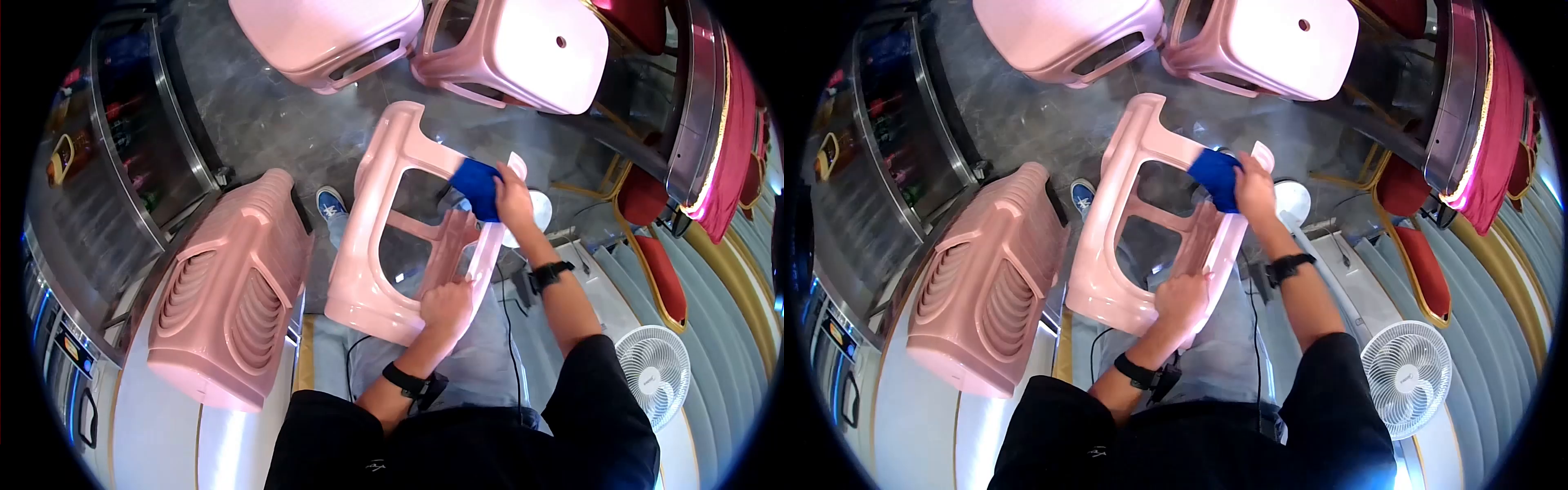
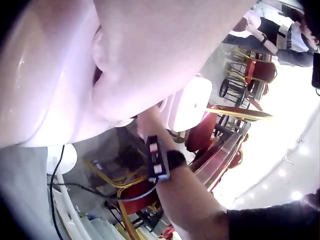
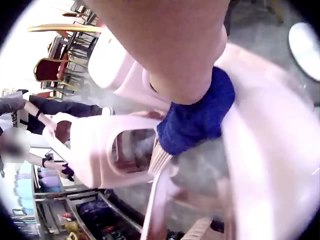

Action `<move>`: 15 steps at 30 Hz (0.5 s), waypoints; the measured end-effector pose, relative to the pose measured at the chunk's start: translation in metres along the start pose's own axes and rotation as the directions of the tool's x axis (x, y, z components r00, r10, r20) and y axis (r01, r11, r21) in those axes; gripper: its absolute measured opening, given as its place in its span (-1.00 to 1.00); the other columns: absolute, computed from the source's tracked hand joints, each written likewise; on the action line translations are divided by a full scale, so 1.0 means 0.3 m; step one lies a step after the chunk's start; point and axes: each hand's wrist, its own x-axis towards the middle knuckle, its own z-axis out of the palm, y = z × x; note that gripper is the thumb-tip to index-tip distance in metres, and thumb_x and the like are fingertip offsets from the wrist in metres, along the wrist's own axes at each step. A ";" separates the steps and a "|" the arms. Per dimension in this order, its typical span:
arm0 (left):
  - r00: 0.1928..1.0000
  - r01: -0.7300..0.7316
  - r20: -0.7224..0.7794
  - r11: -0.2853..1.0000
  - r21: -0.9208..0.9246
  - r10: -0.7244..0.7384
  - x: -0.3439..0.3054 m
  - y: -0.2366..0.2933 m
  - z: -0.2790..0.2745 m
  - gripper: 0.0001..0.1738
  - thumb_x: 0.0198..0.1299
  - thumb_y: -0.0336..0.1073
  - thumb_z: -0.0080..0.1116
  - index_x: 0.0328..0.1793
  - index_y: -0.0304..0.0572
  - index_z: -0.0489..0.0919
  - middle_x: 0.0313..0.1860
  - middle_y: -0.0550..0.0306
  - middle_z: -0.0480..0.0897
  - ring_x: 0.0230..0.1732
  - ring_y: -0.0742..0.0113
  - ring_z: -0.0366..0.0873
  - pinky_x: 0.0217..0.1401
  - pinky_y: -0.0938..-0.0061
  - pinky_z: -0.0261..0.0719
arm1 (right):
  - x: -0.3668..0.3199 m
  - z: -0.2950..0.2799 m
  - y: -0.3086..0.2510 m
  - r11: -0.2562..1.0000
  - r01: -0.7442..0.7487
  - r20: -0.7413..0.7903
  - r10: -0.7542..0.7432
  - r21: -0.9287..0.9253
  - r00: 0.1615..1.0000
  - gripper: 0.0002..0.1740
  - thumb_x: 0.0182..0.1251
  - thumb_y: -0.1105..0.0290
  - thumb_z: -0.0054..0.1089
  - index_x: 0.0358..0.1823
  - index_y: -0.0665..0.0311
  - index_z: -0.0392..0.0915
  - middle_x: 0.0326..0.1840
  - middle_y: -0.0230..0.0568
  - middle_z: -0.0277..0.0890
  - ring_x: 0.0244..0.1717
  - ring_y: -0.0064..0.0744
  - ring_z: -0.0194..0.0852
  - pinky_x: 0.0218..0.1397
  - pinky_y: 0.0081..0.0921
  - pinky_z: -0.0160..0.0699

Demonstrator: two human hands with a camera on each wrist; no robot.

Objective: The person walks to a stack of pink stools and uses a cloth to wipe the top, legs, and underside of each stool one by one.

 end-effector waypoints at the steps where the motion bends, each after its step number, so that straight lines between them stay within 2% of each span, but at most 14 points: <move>1: 1.000 0.002 -0.002 1.000 -0.016 -0.002 0.003 -0.005 0.005 -0.51 0.57 0.04 -0.06 -0.25 -0.12 0.68 -0.56 0.03 0.72 -0.48 0.08 0.77 -0.43 0.14 0.68 | -0.019 -0.020 0.075 0.997 -0.007 -0.007 0.008 0.079 1.000 -0.59 0.51 0.40 0.16 0.33 0.22 0.58 0.31 0.14 0.58 0.36 0.15 0.53 0.45 -0.11 0.45; 2: 1.000 0.009 -0.004 0.999 -0.032 -0.010 0.011 -0.004 0.008 -0.50 0.58 0.05 -0.09 -0.23 -0.13 0.69 -0.55 0.01 0.72 -0.46 0.07 0.77 -0.41 0.11 0.68 | -0.021 -0.034 0.111 0.997 0.065 -0.065 -0.063 0.031 0.996 -0.58 0.50 0.41 0.16 0.35 0.21 0.57 0.29 0.15 0.57 0.36 0.15 0.50 0.44 -0.11 0.45; 3: 0.999 0.005 -0.035 1.000 -0.025 -0.006 0.016 0.001 0.011 -0.52 0.57 0.03 -0.06 -0.24 -0.13 0.68 -0.57 0.04 0.72 -0.49 0.10 0.77 -0.42 0.17 0.69 | -0.026 -0.032 0.127 0.992 0.129 -0.116 -0.130 -0.015 0.985 -0.56 0.49 0.42 0.17 0.37 0.20 0.56 0.28 0.16 0.57 0.35 0.16 0.48 0.44 -0.11 0.44; 4: 0.998 -0.002 -0.055 1.000 -0.016 0.001 0.008 0.011 0.016 -0.55 0.55 0.01 -0.03 -0.26 -0.14 0.66 -0.59 0.07 0.72 -0.51 0.13 0.77 -0.44 0.23 0.69 | -0.027 -0.030 0.082 0.976 0.070 -0.233 -0.118 -0.207 0.965 -0.67 0.47 0.42 0.21 0.21 0.25 0.64 0.18 0.12 0.59 0.22 0.14 0.51 0.37 -0.13 0.46; 7: 0.997 0.020 -0.073 1.000 -0.015 -0.021 -0.022 0.031 0.010 -0.57 0.54 -0.02 0.00 -0.28 -0.15 0.63 -0.62 0.10 0.71 -0.54 0.17 0.76 -0.48 0.31 0.70 | -0.001 -0.029 -0.079 0.986 -0.129 -0.322 0.158 0.110 0.933 -0.80 0.43 0.42 0.26 0.02 0.27 0.66 0.04 0.11 0.59 0.04 0.11 0.52 0.23 -0.09 0.49; 8: 0.996 0.035 -0.084 0.999 -0.015 -0.037 -0.011 0.027 0.000 -0.57 0.54 -0.02 0.00 -0.28 -0.16 0.62 -0.63 0.09 0.70 -0.55 0.18 0.76 -0.50 0.32 0.70 | 0.001 -0.019 -0.119 0.981 -0.091 -0.295 0.139 0.171 0.945 -0.84 0.38 0.38 0.33 -0.11 0.28 0.63 -0.03 0.10 0.57 -0.01 0.07 0.51 0.13 -0.07 0.48; 9: 0.995 0.039 -0.095 0.999 -0.008 -0.039 -0.003 0.021 -0.003 -0.57 0.55 -0.02 -0.01 -0.26 -0.17 0.62 -0.64 0.09 0.70 -0.55 0.18 0.76 -0.50 0.32 0.70 | -0.008 -0.002 -0.139 0.992 -0.037 -0.277 0.069 0.119 0.958 -0.74 0.32 0.34 0.40 -0.02 0.25 0.64 0.00 0.03 0.56 0.03 0.06 0.52 0.13 -0.08 0.48; 11: 0.994 0.051 -0.096 0.999 0.004 -0.050 -0.023 0.014 0.000 -0.58 0.55 -0.03 -0.01 -0.24 -0.19 0.60 -0.65 0.08 0.69 -0.55 0.18 0.76 -0.52 0.32 0.70 | -0.022 -0.045 -0.293 0.995 0.095 -0.267 -0.100 -0.032 0.958 -0.57 0.22 0.28 0.49 0.10 0.21 0.65 0.03 -0.08 0.56 0.05 0.03 0.52 0.16 -0.07 0.46; 14: 0.989 0.100 -0.110 0.995 -0.026 -0.102 -0.033 0.027 0.019 -0.60 0.53 -0.03 0.01 -0.21 -0.22 0.57 -0.67 0.08 0.68 -0.57 0.16 0.76 -0.54 0.29 0.69 | -0.027 -0.051 -0.362 0.987 0.130 -0.181 -0.146 -0.096 0.973 -0.44 0.14 0.27 0.53 0.21 0.12 0.65 0.06 -0.15 0.55 0.08 -0.01 0.51 0.19 -0.06 0.43; 15: 0.988 0.091 -0.123 0.996 0.001 -0.090 -0.039 0.033 0.030 -0.60 0.53 -0.03 0.02 -0.21 -0.23 0.56 -0.67 0.09 0.68 -0.58 0.15 0.75 -0.55 0.28 0.69 | -0.021 -0.043 -0.380 0.978 0.192 -0.151 -0.203 -0.082 0.967 -0.43 0.14 0.27 0.53 0.23 0.09 0.65 0.07 -0.15 0.55 0.10 -0.03 0.51 0.20 -0.08 0.42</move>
